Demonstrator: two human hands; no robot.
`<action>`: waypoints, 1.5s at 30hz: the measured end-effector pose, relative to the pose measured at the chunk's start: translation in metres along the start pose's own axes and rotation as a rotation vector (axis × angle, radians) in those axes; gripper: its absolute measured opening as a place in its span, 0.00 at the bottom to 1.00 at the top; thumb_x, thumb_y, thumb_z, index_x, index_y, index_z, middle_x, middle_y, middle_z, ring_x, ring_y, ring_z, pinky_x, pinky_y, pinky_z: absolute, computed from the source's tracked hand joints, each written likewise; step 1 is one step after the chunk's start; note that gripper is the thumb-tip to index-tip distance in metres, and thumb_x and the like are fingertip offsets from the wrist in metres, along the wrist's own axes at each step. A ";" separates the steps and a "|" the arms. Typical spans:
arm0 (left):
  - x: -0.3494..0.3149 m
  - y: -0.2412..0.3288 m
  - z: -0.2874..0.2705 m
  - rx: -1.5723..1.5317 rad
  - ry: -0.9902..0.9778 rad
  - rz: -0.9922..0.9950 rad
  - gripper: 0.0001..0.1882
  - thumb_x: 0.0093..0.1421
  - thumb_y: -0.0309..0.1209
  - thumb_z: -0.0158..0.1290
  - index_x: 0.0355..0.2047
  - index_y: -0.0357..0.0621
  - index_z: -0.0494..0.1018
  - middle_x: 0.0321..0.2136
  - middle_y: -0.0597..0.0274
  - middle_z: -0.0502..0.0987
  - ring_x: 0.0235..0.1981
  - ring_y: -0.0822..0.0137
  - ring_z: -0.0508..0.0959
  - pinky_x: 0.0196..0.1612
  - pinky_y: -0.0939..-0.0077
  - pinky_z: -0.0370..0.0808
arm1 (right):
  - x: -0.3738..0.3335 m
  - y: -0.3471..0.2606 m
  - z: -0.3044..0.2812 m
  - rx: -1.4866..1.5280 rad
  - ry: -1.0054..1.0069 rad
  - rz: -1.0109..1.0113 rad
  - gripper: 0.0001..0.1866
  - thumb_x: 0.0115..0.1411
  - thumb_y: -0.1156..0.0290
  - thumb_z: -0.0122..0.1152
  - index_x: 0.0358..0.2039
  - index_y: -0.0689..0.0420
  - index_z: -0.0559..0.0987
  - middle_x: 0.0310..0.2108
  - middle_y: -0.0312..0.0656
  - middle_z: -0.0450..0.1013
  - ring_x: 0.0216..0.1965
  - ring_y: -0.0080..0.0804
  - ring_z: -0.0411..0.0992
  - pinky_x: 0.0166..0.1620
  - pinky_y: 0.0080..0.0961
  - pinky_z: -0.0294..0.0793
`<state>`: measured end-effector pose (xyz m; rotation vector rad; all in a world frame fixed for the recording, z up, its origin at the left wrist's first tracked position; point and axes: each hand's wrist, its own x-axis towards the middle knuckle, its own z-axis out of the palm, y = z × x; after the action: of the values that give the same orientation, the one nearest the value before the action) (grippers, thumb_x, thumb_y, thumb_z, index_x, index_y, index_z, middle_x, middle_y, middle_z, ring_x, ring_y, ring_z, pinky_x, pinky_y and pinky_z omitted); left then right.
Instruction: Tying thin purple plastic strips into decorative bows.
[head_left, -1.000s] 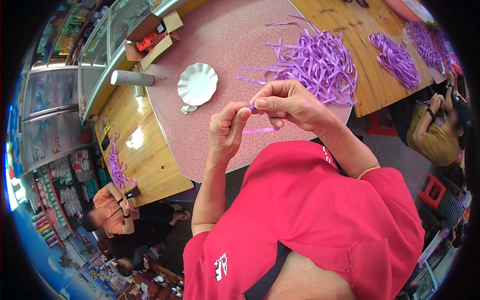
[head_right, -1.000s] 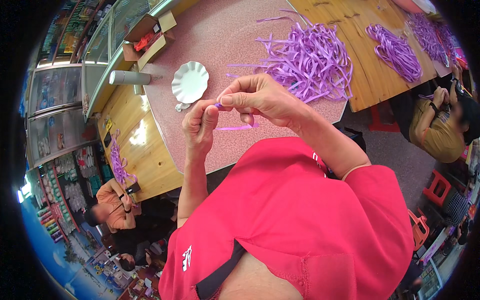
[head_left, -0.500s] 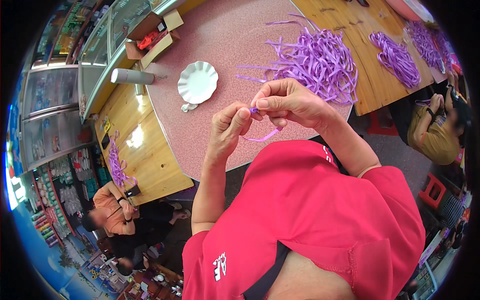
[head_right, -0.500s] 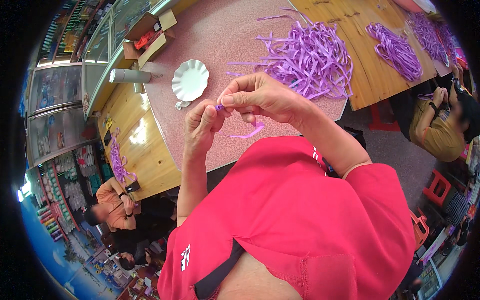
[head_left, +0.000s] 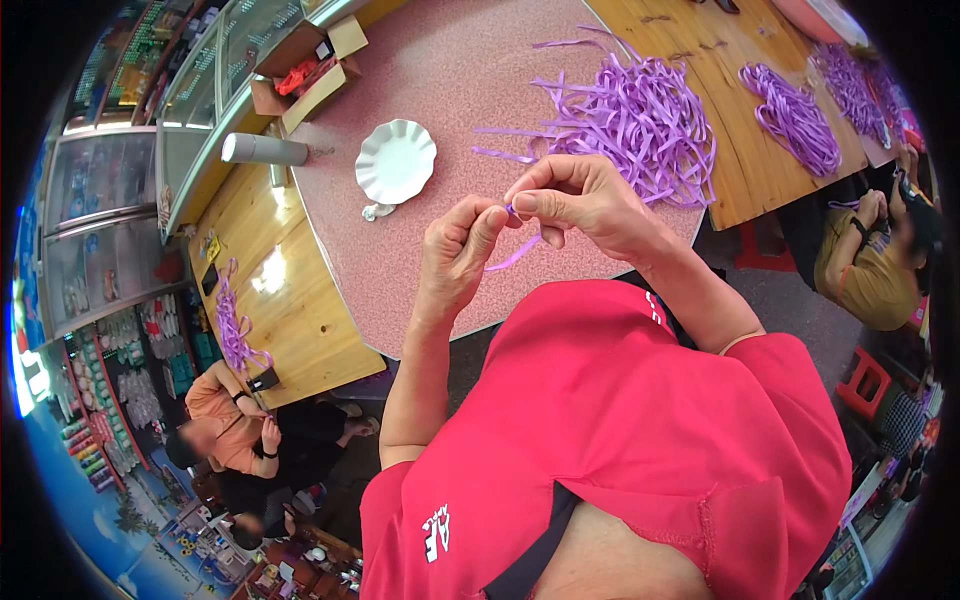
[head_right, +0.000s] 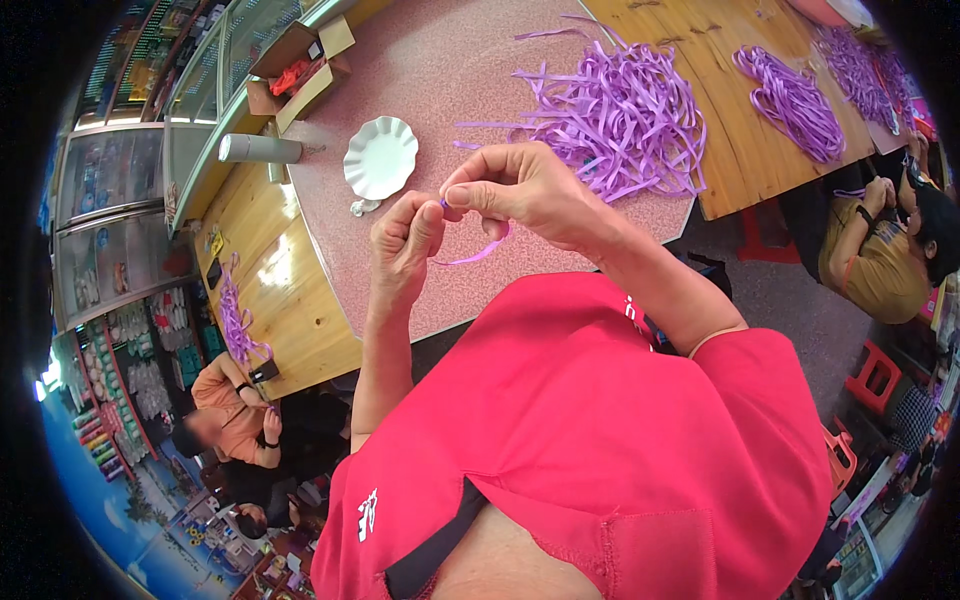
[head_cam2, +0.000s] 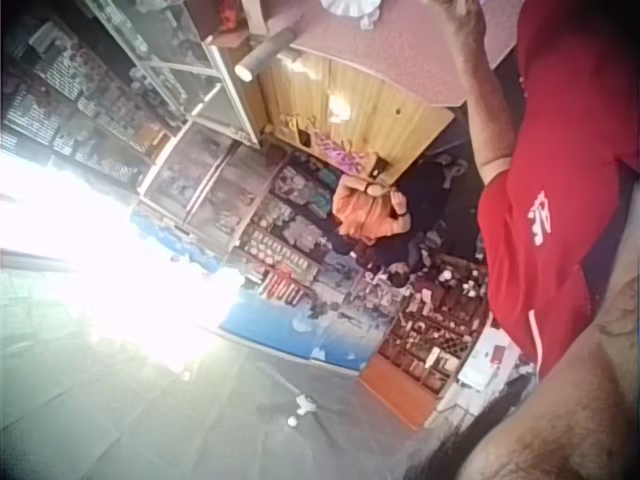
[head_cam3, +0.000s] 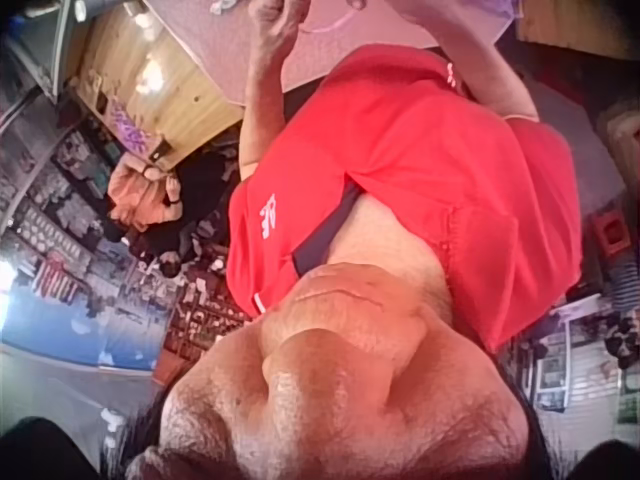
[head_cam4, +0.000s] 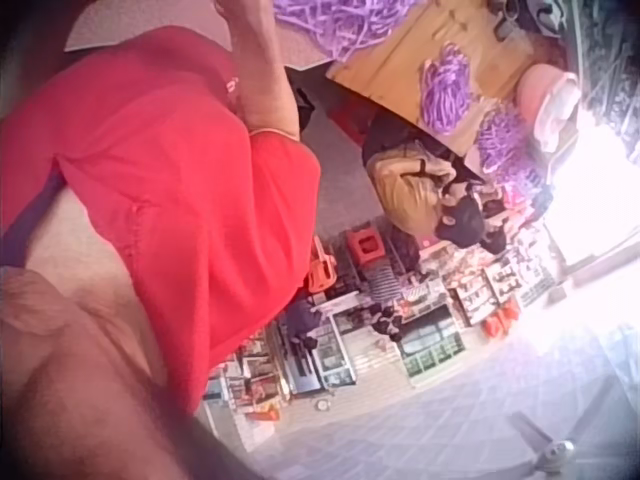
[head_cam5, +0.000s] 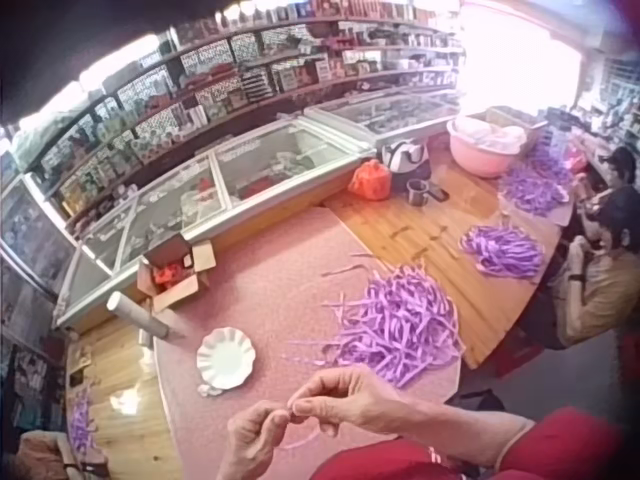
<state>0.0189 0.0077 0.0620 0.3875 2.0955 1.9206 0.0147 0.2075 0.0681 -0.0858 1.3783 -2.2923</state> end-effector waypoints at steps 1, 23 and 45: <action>-0.001 0.001 0.000 0.057 0.013 0.010 0.13 0.66 0.37 0.51 0.33 0.39 0.76 0.24 0.69 0.76 0.26 0.79 0.71 0.29 0.83 0.68 | -0.001 -0.001 0.002 -0.092 0.028 -0.040 0.08 0.61 0.72 0.62 0.36 0.64 0.79 0.30 0.40 0.77 0.22 0.15 0.69 0.25 0.13 0.69; 0.001 0.003 0.004 -0.231 0.007 -0.118 0.14 0.68 0.39 0.48 0.32 0.42 0.72 0.18 0.78 0.62 0.18 0.84 0.57 0.21 0.86 0.53 | 0.000 0.013 0.015 -0.337 0.098 -0.492 0.05 0.58 0.82 0.61 0.36 0.65 0.79 0.33 0.40 0.74 0.28 0.19 0.73 0.28 0.15 0.75; -0.004 -0.003 0.036 -0.335 0.199 0.072 0.13 0.70 0.41 0.41 0.36 0.45 0.66 0.20 0.75 0.62 0.19 0.84 0.57 0.21 0.87 0.53 | -0.008 0.010 0.020 -0.229 0.116 -0.369 0.09 0.60 0.81 0.59 0.41 0.63 0.80 0.34 0.38 0.72 0.28 0.19 0.72 0.29 0.15 0.73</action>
<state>0.0356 0.0392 0.0565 0.2083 1.8388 2.3873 0.0310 0.1909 0.0712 -0.3082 1.8101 -2.4500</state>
